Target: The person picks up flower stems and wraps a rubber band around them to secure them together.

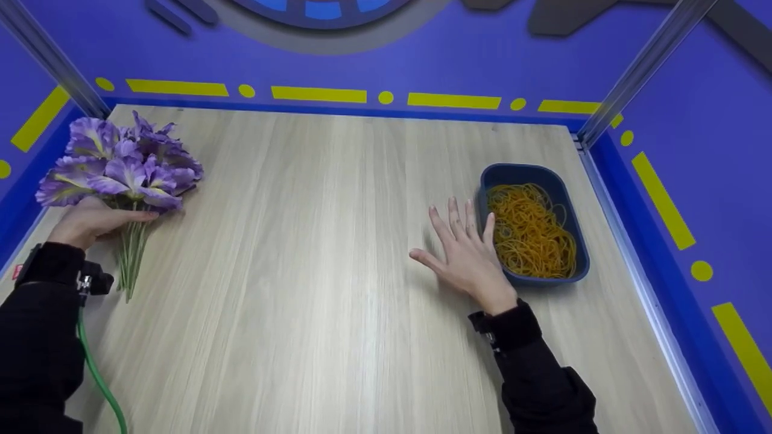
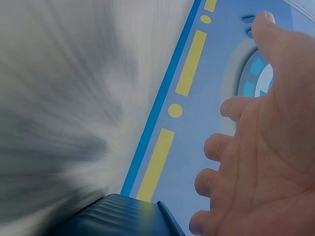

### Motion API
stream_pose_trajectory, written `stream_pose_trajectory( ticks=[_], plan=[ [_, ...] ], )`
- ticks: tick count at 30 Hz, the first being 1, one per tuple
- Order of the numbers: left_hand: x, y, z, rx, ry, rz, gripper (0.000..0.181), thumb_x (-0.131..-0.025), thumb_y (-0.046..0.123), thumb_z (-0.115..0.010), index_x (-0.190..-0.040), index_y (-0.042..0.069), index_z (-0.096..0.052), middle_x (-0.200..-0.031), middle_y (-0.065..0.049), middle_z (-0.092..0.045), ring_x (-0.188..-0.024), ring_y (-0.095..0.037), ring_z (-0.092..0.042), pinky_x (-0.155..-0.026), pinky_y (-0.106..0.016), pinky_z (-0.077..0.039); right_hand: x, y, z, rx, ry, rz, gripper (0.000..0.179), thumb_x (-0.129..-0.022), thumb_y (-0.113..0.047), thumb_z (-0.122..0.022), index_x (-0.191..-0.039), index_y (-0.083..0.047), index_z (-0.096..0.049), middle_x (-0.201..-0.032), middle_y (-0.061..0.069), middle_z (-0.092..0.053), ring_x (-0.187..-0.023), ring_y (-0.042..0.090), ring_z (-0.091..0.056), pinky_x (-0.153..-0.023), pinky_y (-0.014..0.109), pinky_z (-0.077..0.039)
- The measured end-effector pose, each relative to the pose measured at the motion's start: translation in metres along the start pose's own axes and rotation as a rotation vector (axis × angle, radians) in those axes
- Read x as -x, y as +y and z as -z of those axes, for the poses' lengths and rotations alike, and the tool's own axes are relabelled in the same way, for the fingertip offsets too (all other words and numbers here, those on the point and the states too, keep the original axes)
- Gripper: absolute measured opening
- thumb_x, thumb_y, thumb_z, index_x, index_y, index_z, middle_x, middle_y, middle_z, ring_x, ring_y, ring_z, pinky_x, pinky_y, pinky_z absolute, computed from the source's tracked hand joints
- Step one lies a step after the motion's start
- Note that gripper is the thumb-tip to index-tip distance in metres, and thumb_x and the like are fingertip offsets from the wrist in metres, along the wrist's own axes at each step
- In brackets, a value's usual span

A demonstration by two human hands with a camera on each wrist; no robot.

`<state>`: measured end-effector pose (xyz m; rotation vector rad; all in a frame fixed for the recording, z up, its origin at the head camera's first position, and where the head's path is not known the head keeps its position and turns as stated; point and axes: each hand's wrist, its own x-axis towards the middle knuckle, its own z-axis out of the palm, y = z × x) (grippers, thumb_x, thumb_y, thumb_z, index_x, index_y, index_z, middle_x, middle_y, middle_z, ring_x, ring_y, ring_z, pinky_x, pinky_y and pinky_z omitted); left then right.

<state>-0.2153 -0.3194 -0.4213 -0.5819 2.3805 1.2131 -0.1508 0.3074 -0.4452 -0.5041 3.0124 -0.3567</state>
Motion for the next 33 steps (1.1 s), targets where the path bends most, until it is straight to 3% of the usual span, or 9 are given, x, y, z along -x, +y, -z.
stream_pose_trajectory(
  ticks=[2, 4, 7, 11, 14, 20, 24, 29, 33],
  plan=[
    [-0.003, -0.002, -0.001, 0.051, 0.004, 0.002, 0.106, -0.085, 0.034, -0.081, -0.150, -0.017, -0.014, -0.151, -0.036, -0.027, -0.137, -0.041, -0.035, -0.112, -0.043, -0.036, 0.000, 0.000, -0.001, -0.006, -0.005, -0.002, 0.088, -0.098, -0.064, -0.049, -0.163, -0.016, -0.014, -0.166, 0.024, 0.001, -0.151, 0.045, 0.010, -0.111, 0.067, 0.018],
    [-0.006, -0.004, -0.002, 0.101, 0.005, 0.000, 0.065, -0.086, 0.028, -0.078, -0.128, -0.013, -0.050, -0.120, -0.027, -0.054, -0.111, -0.032, -0.054, -0.094, -0.036, -0.047, 0.000, 0.000, -0.002, -0.008, -0.013, -0.005, 0.088, -0.098, -0.064, -0.049, -0.163, -0.016, -0.014, -0.166, 0.023, 0.002, -0.151, 0.044, 0.011, -0.111, 0.068, 0.017],
    [-0.007, -0.004, -0.002, 0.258, -0.047, 0.009, 0.014, -0.090, 0.015, -0.070, -0.088, 0.005, -0.061, -0.074, 0.000, -0.057, -0.069, -0.015, -0.057, -0.068, -0.028, -0.050, 0.000, -0.001, -0.004, -0.011, -0.026, -0.009, 0.088, -0.098, -0.065, -0.048, -0.163, -0.015, -0.013, -0.166, 0.021, 0.004, -0.151, 0.043, 0.012, -0.111, 0.068, 0.017],
    [-0.007, -0.003, -0.002, 0.560, -0.150, 0.082, 0.010, -0.095, 0.003, -0.056, -0.087, 0.003, -0.063, -0.069, -0.004, -0.065, -0.059, -0.012, -0.063, -0.056, -0.024, -0.053, 0.000, -0.003, -0.005, -0.003, -0.031, -0.010, 0.089, -0.098, -0.066, -0.047, -0.162, -0.014, -0.014, -0.166, 0.022, 0.003, -0.151, 0.043, 0.012, -0.111, 0.069, 0.015],
    [-0.012, -0.003, -0.004, 0.752, -0.174, 0.111, 0.017, -0.099, 0.001, -0.049, -0.087, 0.002, -0.062, -0.070, -0.006, -0.061, -0.058, -0.013, -0.059, -0.049, -0.023, -0.045, 0.000, -0.004, -0.005, 0.007, -0.031, -0.008, 0.089, -0.098, -0.066, -0.047, -0.162, -0.014, -0.014, -0.166, 0.023, 0.002, -0.151, 0.044, 0.011, -0.111, 0.071, 0.013],
    [-0.015, 0.003, -0.008, 1.040, -0.177, 0.085, 0.033, -0.105, 0.007, -0.045, -0.072, 0.009, -0.044, -0.063, 0.001, -0.042, -0.049, -0.008, -0.035, -0.045, -0.020, -0.027, 0.000, -0.004, -0.005, -0.002, -0.030, -0.009, 0.091, -0.098, -0.066, -0.047, -0.162, -0.012, -0.012, -0.166, 0.021, 0.004, -0.151, 0.044, 0.011, -0.112, 0.068, 0.015],
    [-0.015, 0.008, -0.010, 1.267, -0.192, 0.147, 0.043, -0.107, 0.016, -0.046, -0.066, 0.014, -0.034, -0.057, 0.008, -0.023, -0.046, -0.004, -0.019, -0.045, -0.019, -0.017, 0.000, -0.005, -0.006, -0.031, -0.032, -0.015, 0.095, -0.098, -0.066, -0.049, -0.162, -0.008, -0.007, -0.166, 0.020, 0.005, -0.151, 0.041, 0.013, -0.113, 0.065, 0.017],
    [-0.014, 0.016, -0.013, 1.459, -0.216, 0.174, 0.047, -0.107, 0.025, -0.046, -0.066, 0.017, -0.027, -0.060, 0.011, -0.013, -0.046, -0.004, -0.015, -0.046, -0.020, -0.012, -0.001, -0.006, -0.006, -0.041, -0.036, -0.020, 0.101, -0.096, -0.067, -0.050, -0.161, -0.004, -0.004, -0.166, 0.021, 0.004, -0.151, 0.041, 0.012, -0.114, 0.063, 0.017],
    [-0.013, 0.025, -0.022, 1.572, -0.164, 0.100, 0.049, -0.106, 0.023, -0.046, -0.065, 0.018, -0.019, -0.059, 0.009, -0.012, -0.046, -0.007, -0.013, -0.049, -0.022, -0.010, -0.002, -0.008, -0.005, -0.052, -0.042, -0.023, 0.105, -0.095, -0.068, -0.051, -0.159, -0.001, -0.003, -0.165, 0.023, 0.003, -0.151, 0.039, 0.013, -0.115, 0.061, 0.017]
  ],
)
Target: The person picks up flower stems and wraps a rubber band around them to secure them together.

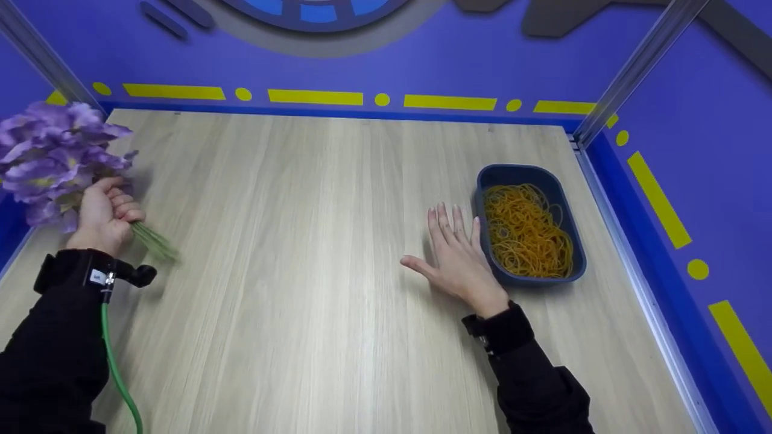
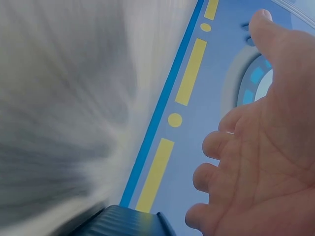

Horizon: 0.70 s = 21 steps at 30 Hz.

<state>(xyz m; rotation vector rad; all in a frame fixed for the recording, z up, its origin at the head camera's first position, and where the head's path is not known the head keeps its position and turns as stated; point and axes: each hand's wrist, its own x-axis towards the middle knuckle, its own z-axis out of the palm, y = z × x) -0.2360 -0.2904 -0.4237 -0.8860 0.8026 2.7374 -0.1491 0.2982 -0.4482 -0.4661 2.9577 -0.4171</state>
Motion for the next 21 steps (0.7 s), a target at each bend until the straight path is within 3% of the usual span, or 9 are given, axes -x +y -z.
stream_pose_trajectory(
  ticks=[4, 8, 14, 21],
  plan=[
    [0.001, -0.014, -0.012, 0.064, -0.020, -0.114, 0.049, -0.104, 0.018, -0.048, -0.065, 0.018, -0.017, -0.059, 0.007, -0.011, -0.047, -0.008, -0.011, -0.049, -0.023, -0.010, -0.002, -0.005, 0.002, -0.007, 0.000, 0.004, 0.108, -0.094, -0.069, -0.051, -0.159, 0.001, -0.001, -0.165, 0.024, 0.003, -0.151, 0.038, 0.013, -0.116, 0.060, 0.015],
    [0.003, -0.031, -0.029, 0.096, -0.028, -0.181, 0.048, -0.101, 0.015, -0.051, -0.067, 0.018, -0.017, -0.061, 0.007, -0.012, -0.048, -0.008, -0.010, -0.048, -0.023, -0.010, -0.004, -0.012, 0.003, -0.003, 0.009, 0.011, 0.111, -0.093, -0.071, -0.052, -0.158, 0.002, -0.001, -0.164, 0.023, 0.004, -0.152, 0.040, 0.009, -0.117, 0.062, 0.010],
    [0.007, -0.063, -0.054, 0.103, -0.073, -0.248, 0.049, -0.100, 0.012, -0.054, -0.066, 0.017, -0.018, -0.061, 0.007, -0.012, -0.049, -0.007, -0.009, -0.048, -0.023, -0.009, -0.010, -0.025, 0.003, -0.041, 0.021, 0.030, 0.115, -0.090, -0.071, -0.057, -0.158, 0.002, 0.000, -0.165, 0.023, 0.004, -0.152, 0.040, 0.005, -0.118, 0.061, 0.007],
    [0.016, -0.106, -0.077, 0.178, -0.136, -0.292, 0.048, -0.101, 0.017, -0.052, -0.061, 0.016, -0.026, -0.052, 0.007, -0.018, -0.043, -0.006, -0.014, -0.047, -0.022, -0.010, -0.015, -0.050, 0.002, -0.099, 0.015, 0.072, 0.121, -0.085, -0.074, -0.061, -0.159, -0.001, 0.000, -0.165, 0.018, 0.006, -0.153, 0.033, 0.007, -0.120, 0.056, 0.007]
  ],
)
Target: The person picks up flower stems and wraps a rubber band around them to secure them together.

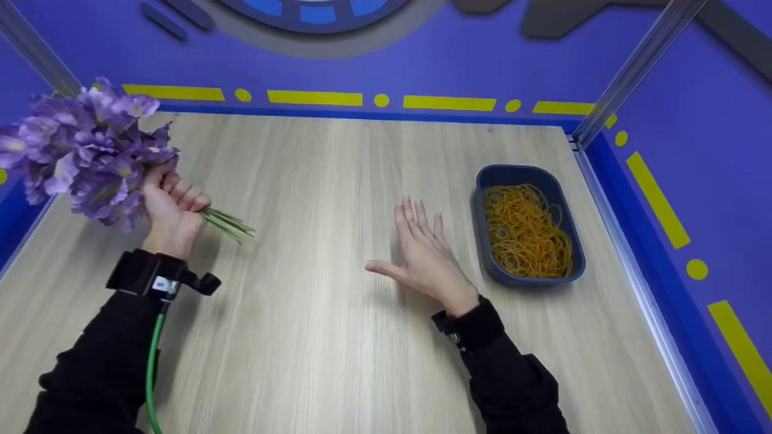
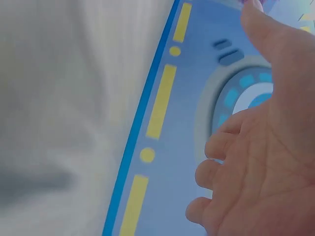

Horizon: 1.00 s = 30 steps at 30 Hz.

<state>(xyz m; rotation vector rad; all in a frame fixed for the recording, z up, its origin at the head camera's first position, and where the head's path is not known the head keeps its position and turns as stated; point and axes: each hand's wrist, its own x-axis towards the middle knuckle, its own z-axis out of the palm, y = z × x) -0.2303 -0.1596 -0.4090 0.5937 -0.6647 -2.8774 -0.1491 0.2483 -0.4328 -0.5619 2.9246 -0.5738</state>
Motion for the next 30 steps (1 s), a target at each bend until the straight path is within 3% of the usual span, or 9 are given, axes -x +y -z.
stream_pose_trajectory(
  ticks=[3, 9, 16, 23, 27, 29, 30],
  plan=[
    [0.007, -0.017, -0.006, 0.035, -0.051, -0.033, 0.045, -0.103, 0.017, -0.050, -0.064, 0.016, -0.028, -0.050, 0.007, -0.021, -0.043, -0.006, -0.015, -0.048, -0.022, -0.010, -0.001, -0.015, -0.001, -0.003, 0.005, 0.056, 0.120, -0.085, -0.073, -0.063, -0.159, 0.000, -0.003, -0.165, 0.018, 0.004, -0.153, 0.033, 0.005, -0.120, 0.058, 0.004],
    [0.015, -0.044, -0.016, 0.147, -0.095, -0.011, 0.041, -0.104, 0.014, -0.048, -0.066, 0.017, -0.032, -0.050, 0.008, -0.022, -0.045, -0.005, -0.016, -0.048, -0.020, -0.009, -0.004, -0.045, -0.003, 0.007, 0.011, 0.162, 0.120, -0.084, -0.076, -0.061, -0.159, 0.000, -0.005, -0.166, 0.020, 0.000, -0.154, 0.034, 0.001, -0.120, 0.059, -0.002],
    [0.038, -0.076, -0.029, 0.162, -0.159, -0.006, 0.045, -0.101, 0.005, -0.046, -0.060, 0.018, -0.032, -0.056, 0.007, -0.014, -0.040, -0.003, -0.018, -0.045, -0.019, -0.010, -0.012, -0.075, -0.007, 0.030, 0.032, 0.221, 0.126, -0.078, -0.079, -0.064, -0.159, 0.001, -0.009, -0.165, 0.022, -0.006, -0.153, 0.033, -0.003, -0.121, 0.057, -0.005],
    [0.061, -0.108, -0.033, 0.148, -0.279, -0.008, 0.050, -0.102, 0.010, -0.043, -0.055, 0.021, -0.030, -0.045, 0.010, -0.024, -0.041, -0.003, -0.016, -0.045, -0.020, -0.007, -0.018, -0.100, -0.007, 0.091, 0.089, 0.227, 0.123, -0.076, -0.070, -0.073, -0.159, 0.000, -0.015, -0.164, 0.021, -0.012, -0.152, 0.037, -0.012, -0.120, 0.060, -0.009],
    [0.070, -0.123, -0.032, 0.185, -0.335, 0.012, 0.049, -0.103, 0.012, -0.039, -0.058, 0.021, -0.022, -0.047, 0.010, -0.020, -0.044, -0.004, -0.012, -0.045, -0.021, -0.006, -0.023, -0.107, -0.010, 0.080, 0.095, 0.195, 0.108, -0.079, -0.063, -0.076, -0.156, -0.001, -0.032, -0.162, 0.021, -0.023, -0.147, 0.038, -0.030, -0.117, 0.064, -0.016],
    [0.075, -0.128, -0.032, 0.206, -0.358, 0.032, 0.048, -0.103, 0.012, -0.037, -0.059, 0.021, -0.019, -0.049, 0.009, -0.017, -0.045, -0.004, -0.011, -0.046, -0.021, -0.006, -0.025, -0.108, -0.013, 0.073, 0.121, 0.190, 0.095, -0.079, -0.058, -0.079, -0.147, -0.001, -0.045, -0.156, 0.022, -0.036, -0.134, 0.038, -0.050, -0.114, 0.064, -0.027],
    [0.077, -0.131, -0.033, 0.209, -0.366, 0.042, 0.048, -0.103, 0.012, -0.036, -0.060, 0.021, -0.018, -0.050, 0.009, -0.016, -0.045, -0.004, -0.010, -0.046, -0.021, -0.007, -0.026, -0.108, -0.015, 0.067, 0.141, 0.187, 0.088, -0.080, -0.055, -0.079, -0.142, 0.000, -0.050, -0.147, 0.023, -0.049, -0.121, 0.037, -0.061, -0.108, 0.061, -0.038]
  ],
)
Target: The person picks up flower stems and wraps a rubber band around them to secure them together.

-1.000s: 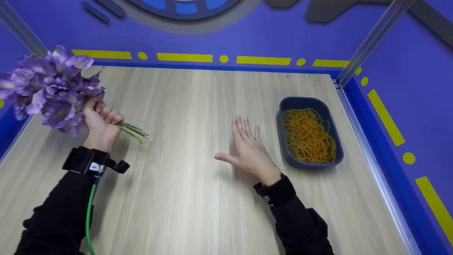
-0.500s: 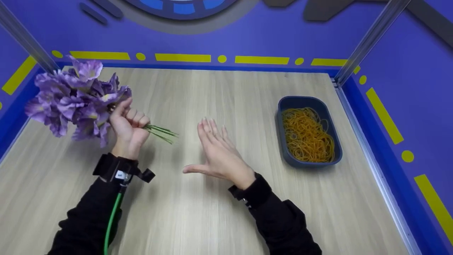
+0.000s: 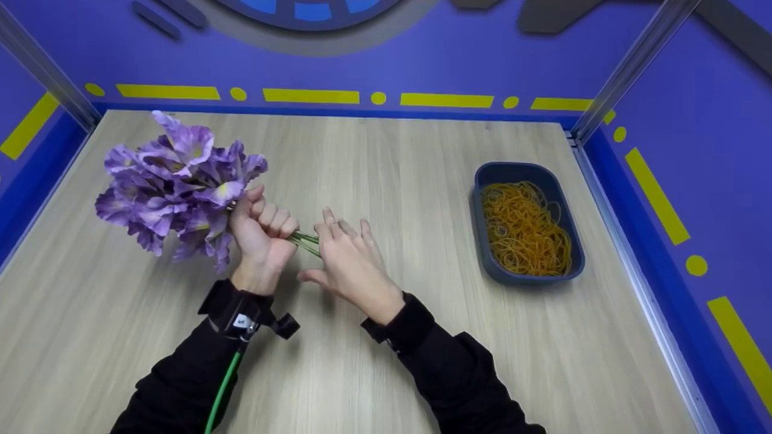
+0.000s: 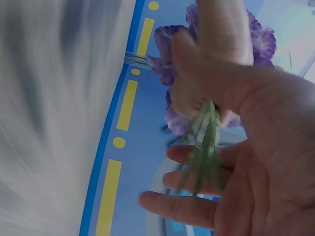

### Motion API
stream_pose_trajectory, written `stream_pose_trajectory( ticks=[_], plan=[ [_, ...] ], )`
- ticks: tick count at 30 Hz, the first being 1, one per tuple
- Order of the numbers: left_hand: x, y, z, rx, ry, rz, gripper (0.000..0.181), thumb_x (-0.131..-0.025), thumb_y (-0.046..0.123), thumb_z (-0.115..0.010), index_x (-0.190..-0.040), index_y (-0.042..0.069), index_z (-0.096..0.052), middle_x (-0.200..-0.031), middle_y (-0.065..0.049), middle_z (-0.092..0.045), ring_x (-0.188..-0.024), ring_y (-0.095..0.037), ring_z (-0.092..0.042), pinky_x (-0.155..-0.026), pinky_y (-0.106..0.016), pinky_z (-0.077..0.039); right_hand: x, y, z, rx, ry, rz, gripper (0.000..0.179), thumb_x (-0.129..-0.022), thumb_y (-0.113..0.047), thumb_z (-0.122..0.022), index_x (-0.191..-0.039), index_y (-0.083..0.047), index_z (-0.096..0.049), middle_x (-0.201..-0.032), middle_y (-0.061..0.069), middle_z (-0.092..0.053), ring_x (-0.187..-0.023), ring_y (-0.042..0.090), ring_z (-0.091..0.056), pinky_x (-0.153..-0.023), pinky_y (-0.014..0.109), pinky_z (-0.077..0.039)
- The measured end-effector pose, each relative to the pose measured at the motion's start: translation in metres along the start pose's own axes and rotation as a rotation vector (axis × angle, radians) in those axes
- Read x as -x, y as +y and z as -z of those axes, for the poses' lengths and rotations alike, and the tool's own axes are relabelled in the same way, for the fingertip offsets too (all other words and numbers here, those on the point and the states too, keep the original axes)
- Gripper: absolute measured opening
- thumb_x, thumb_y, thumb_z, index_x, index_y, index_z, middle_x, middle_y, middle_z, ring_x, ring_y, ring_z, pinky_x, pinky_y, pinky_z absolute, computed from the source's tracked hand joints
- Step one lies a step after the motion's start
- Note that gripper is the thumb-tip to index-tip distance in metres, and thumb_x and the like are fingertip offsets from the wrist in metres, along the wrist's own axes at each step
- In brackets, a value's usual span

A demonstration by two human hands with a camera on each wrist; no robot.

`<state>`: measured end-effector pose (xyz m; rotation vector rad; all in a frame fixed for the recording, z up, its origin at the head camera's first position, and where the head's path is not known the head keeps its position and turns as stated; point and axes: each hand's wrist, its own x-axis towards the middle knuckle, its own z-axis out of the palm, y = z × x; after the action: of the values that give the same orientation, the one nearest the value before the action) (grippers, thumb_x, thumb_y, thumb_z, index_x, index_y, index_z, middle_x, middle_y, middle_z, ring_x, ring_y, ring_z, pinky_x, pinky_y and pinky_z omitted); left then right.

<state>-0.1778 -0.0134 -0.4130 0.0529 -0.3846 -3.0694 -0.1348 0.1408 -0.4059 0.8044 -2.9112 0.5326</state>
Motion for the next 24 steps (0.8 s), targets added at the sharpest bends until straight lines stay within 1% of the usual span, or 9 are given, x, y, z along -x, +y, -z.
stream_pose_trajectory(
  ticks=[2, 3, 4, 6, 9, 15, 20, 23, 24],
  plan=[
    [0.004, -0.003, -0.003, 0.008, -0.011, 0.017, 0.047, -0.103, 0.012, -0.035, -0.060, 0.021, -0.018, -0.051, 0.009, -0.015, -0.045, -0.004, -0.011, -0.046, -0.021, -0.007, 0.000, 0.000, -0.002, -0.008, 0.048, -0.010, 0.065, -0.082, -0.049, -0.080, -0.123, -0.003, -0.062, -0.119, 0.017, -0.068, -0.090, 0.030, -0.069, -0.087, 0.052, -0.054],
    [0.006, -0.004, -0.004, 0.010, -0.015, 0.025, 0.047, -0.103, 0.012, -0.035, -0.059, 0.021, -0.018, -0.051, 0.009, -0.015, -0.045, -0.004, -0.011, -0.046, -0.021, -0.007, -0.001, 0.000, -0.003, -0.006, 0.076, -0.014, 0.053, -0.083, -0.046, -0.081, -0.113, -0.004, -0.065, -0.102, 0.011, -0.071, -0.076, 0.025, -0.066, -0.073, 0.047, -0.057],
    [0.008, -0.005, -0.006, 0.012, -0.018, 0.030, 0.047, -0.103, 0.012, -0.035, -0.060, 0.021, -0.018, -0.051, 0.009, -0.015, -0.045, -0.004, -0.011, -0.046, -0.021, -0.007, 0.000, -0.001, -0.004, -0.003, 0.104, -0.017, 0.045, -0.084, -0.044, -0.081, -0.103, -0.006, -0.066, -0.087, 0.005, -0.068, -0.065, 0.021, -0.060, -0.061, 0.043, -0.054],
    [0.012, -0.006, -0.008, 0.011, -0.029, 0.037, 0.047, -0.103, 0.012, -0.035, -0.060, 0.021, -0.018, -0.051, 0.009, -0.015, -0.045, -0.004, -0.011, -0.046, -0.021, -0.007, 0.001, -0.002, -0.004, -0.005, 0.138, -0.026, 0.033, -0.087, -0.038, -0.080, -0.084, -0.010, -0.062, -0.068, -0.004, -0.053, -0.055, 0.016, -0.049, -0.045, 0.036, -0.042],
    [0.017, -0.005, -0.012, 0.003, -0.062, 0.045, 0.046, -0.104, 0.012, -0.032, -0.062, 0.020, -0.016, -0.052, 0.009, -0.015, -0.046, -0.004, -0.010, -0.045, -0.020, -0.007, 0.002, -0.005, -0.004, 0.005, 0.183, -0.012, 0.037, -0.089, -0.029, -0.077, -0.067, -0.014, -0.050, -0.062, -0.008, -0.042, -0.051, 0.013, -0.040, -0.041, 0.033, -0.036],
    [0.023, -0.005, -0.018, -0.014, -0.118, 0.052, 0.044, -0.105, 0.012, -0.028, -0.064, 0.019, -0.014, -0.054, 0.009, -0.014, -0.047, -0.005, -0.009, -0.046, -0.020, -0.007, 0.003, -0.012, -0.003, 0.032, 0.251, 0.005, 0.044, -0.091, -0.015, -0.070, -0.061, -0.018, -0.037, -0.059, -0.009, -0.033, -0.049, 0.012, -0.032, -0.038, 0.034, -0.032],
    [0.024, -0.005, -0.019, -0.063, -0.106, 0.031, 0.044, -0.105, 0.014, -0.030, -0.063, 0.019, -0.018, -0.052, 0.010, -0.017, -0.046, -0.004, -0.011, -0.045, -0.019, -0.008, 0.003, -0.012, -0.005, 0.106, 0.219, 0.016, 0.047, -0.093, -0.012, -0.065, -0.060, -0.019, -0.033, -0.058, -0.009, -0.027, -0.049, 0.012, -0.029, -0.039, 0.032, -0.027],
    [0.023, -0.003, -0.018, -0.079, -0.083, 0.023, 0.044, -0.103, 0.013, -0.032, -0.060, 0.019, -0.025, -0.050, 0.010, -0.026, -0.043, -0.002, -0.019, -0.044, -0.017, -0.014, 0.003, -0.011, -0.006, 0.142, 0.190, 0.024, 0.045, -0.093, -0.013, -0.064, -0.059, -0.018, -0.035, -0.056, -0.008, -0.027, -0.048, 0.012, -0.028, -0.038, 0.031, -0.025],
    [0.022, -0.002, -0.017, -0.069, -0.082, 0.027, 0.043, -0.101, 0.012, -0.037, -0.059, 0.019, -0.029, -0.050, 0.010, -0.030, -0.042, -0.002, -0.023, -0.044, -0.017, -0.017, 0.003, -0.011, -0.006, 0.152, 0.183, 0.023, 0.044, -0.094, -0.014, -0.063, -0.059, -0.018, -0.036, -0.056, -0.008, -0.028, -0.048, 0.012, -0.028, -0.038, 0.031, -0.025]
  ],
)
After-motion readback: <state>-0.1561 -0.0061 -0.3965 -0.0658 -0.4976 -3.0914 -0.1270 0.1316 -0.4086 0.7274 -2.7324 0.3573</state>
